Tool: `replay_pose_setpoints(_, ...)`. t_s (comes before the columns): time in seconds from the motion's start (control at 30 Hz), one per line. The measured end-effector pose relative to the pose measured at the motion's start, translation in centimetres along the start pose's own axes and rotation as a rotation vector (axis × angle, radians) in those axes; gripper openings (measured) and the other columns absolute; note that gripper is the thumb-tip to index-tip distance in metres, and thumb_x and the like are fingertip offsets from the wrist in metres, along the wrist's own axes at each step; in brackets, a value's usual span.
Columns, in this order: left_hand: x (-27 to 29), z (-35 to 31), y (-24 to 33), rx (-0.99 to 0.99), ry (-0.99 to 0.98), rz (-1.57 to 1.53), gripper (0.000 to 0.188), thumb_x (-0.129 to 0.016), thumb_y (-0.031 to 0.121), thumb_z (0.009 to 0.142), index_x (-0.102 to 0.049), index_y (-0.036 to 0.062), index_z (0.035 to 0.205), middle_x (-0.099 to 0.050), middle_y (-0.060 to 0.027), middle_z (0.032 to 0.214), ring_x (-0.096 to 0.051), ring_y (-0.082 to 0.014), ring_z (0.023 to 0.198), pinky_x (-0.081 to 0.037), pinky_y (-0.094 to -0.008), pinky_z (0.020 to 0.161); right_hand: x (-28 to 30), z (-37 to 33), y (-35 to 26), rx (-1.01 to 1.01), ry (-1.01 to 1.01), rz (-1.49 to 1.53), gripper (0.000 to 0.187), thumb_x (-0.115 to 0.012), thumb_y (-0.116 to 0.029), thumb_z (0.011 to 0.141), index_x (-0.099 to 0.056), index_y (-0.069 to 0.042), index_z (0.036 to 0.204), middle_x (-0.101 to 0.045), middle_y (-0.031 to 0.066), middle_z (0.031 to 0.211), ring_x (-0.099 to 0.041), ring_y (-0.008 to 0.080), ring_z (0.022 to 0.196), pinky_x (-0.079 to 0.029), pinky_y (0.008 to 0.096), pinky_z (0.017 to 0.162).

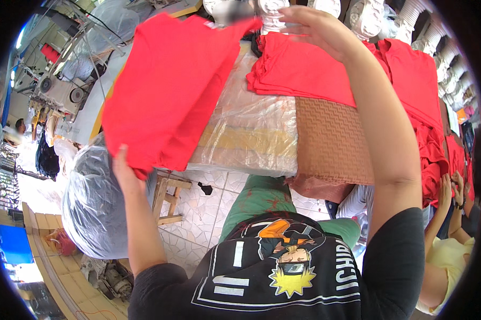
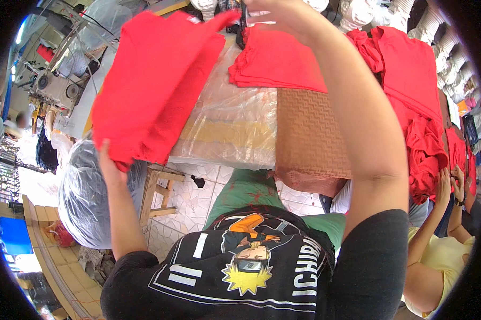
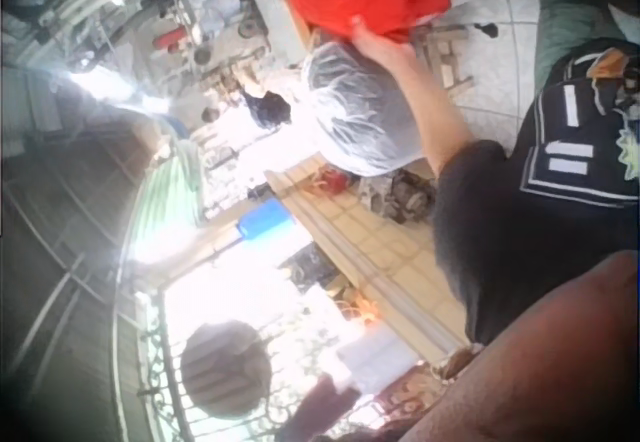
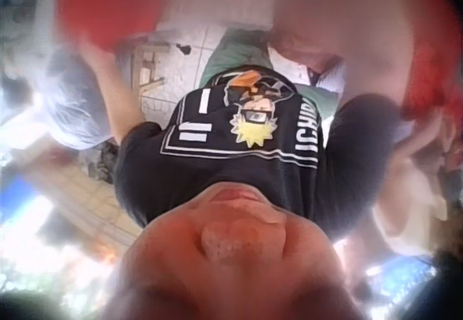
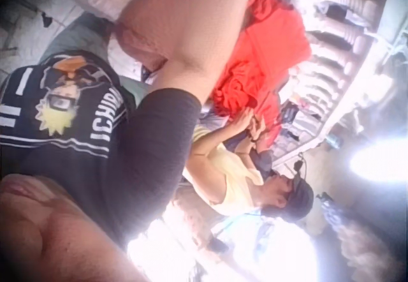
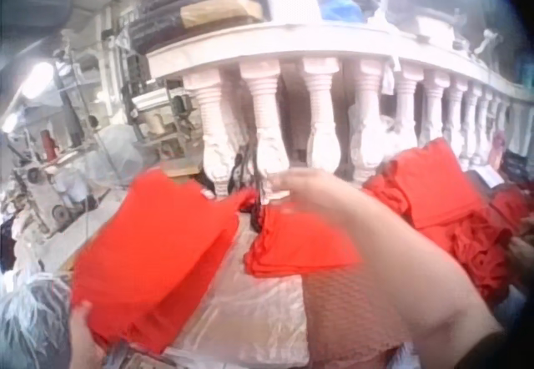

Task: The person handles several red shirts on a table, using a small snip tool to trim or remove plastic fasteners and tags from the necklines. The person picks up shirts one at a time, locates the tag area, performs the trim, and sets them back down.

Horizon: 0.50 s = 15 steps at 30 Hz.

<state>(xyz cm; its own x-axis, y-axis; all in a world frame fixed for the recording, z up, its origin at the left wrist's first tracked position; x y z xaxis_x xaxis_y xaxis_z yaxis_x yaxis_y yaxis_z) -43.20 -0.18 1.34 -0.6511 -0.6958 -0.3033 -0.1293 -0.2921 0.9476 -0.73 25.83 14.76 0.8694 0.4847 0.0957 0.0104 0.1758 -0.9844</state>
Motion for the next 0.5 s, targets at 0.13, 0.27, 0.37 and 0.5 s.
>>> replay_pose_setpoints(0.13, -1.8, -0.6, -4.8, 0.178, -0.674, 1.546, 0.043, -0.067, 0.037, 0.086, -0.064, -0.0003, 0.106, -0.068, -0.0175, 0.096, -0.065, -0.0278, 0.095, -0.050, -0.0384, 0.081, 7.4, -6.0, 2.7, -0.171, -0.093, -0.738, 0.033, -0.061, -0.015, 0.090, -0.061, -0.003, 0.120, -0.066, 0.0073, 0.114, -0.062, 0.0197, 0.101, -0.048, 0.0360, 0.089)
replay_pose_setpoints(0.27, -11.6, -1.6, 1.8, -0.004, -0.709, 1.598, 0.043, -0.066, 0.041, 0.086, -0.067, 0.0011, 0.100, -0.067, -0.0210, 0.079, -0.066, -0.0301, 0.084, -0.051, -0.0362, 0.078, 11.6, -14.0, 2.3, -0.481, -0.309, -1.380, 0.042, -0.065, -0.014, 0.083, -0.059, 0.003, 0.120, -0.067, 0.0127, 0.106, -0.064, 0.0188, 0.095, -0.050, 0.0326, 0.083)
replay_pose_setpoints(0.37, -23.1, -1.9, -0.4, -0.307, -0.977, 1.037, 0.040, -0.066, 0.037, 0.087, -0.067, 0.0011, 0.105, -0.069, -0.0186, 0.090, -0.067, -0.0269, 0.088, -0.051, -0.0345, 0.081, 15.8, -19.4, 2.9, -0.613, 0.001, -1.083, 0.041, -0.067, -0.015, 0.082, -0.060, 0.003, 0.119, -0.067, 0.0130, 0.106, -0.064, 0.0194, 0.094, -0.050, 0.0324, 0.082)
replay_pose_setpoints(0.5, -35.1, -1.4, -11.6, -0.293, -1.133, 0.781, 0.036, -0.068, 0.029, 0.087, -0.066, 0.0015, 0.110, -0.068, -0.0168, 0.109, -0.066, -0.0271, 0.099, -0.049, -0.0356, 0.087, 15.9, -23.2, 8.7, -0.308, 0.277, -0.737, 0.043, -0.069, -0.017, 0.081, -0.060, 0.002, 0.118, -0.066, 0.0129, 0.107, -0.064, 0.0217, 0.094, -0.050, 0.0335, 0.084)
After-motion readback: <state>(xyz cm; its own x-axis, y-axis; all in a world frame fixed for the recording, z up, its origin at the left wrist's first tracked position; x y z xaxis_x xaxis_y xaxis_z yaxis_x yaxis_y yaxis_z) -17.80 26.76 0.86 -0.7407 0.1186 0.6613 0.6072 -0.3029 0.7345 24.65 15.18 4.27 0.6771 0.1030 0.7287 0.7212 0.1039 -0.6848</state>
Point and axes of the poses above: each hand's wrist, its own z-axis towards the middle knuckle, its own x-axis out of the back of the hand, y = z × x, the point moved 7 cm from there along z, towards the middle knuckle
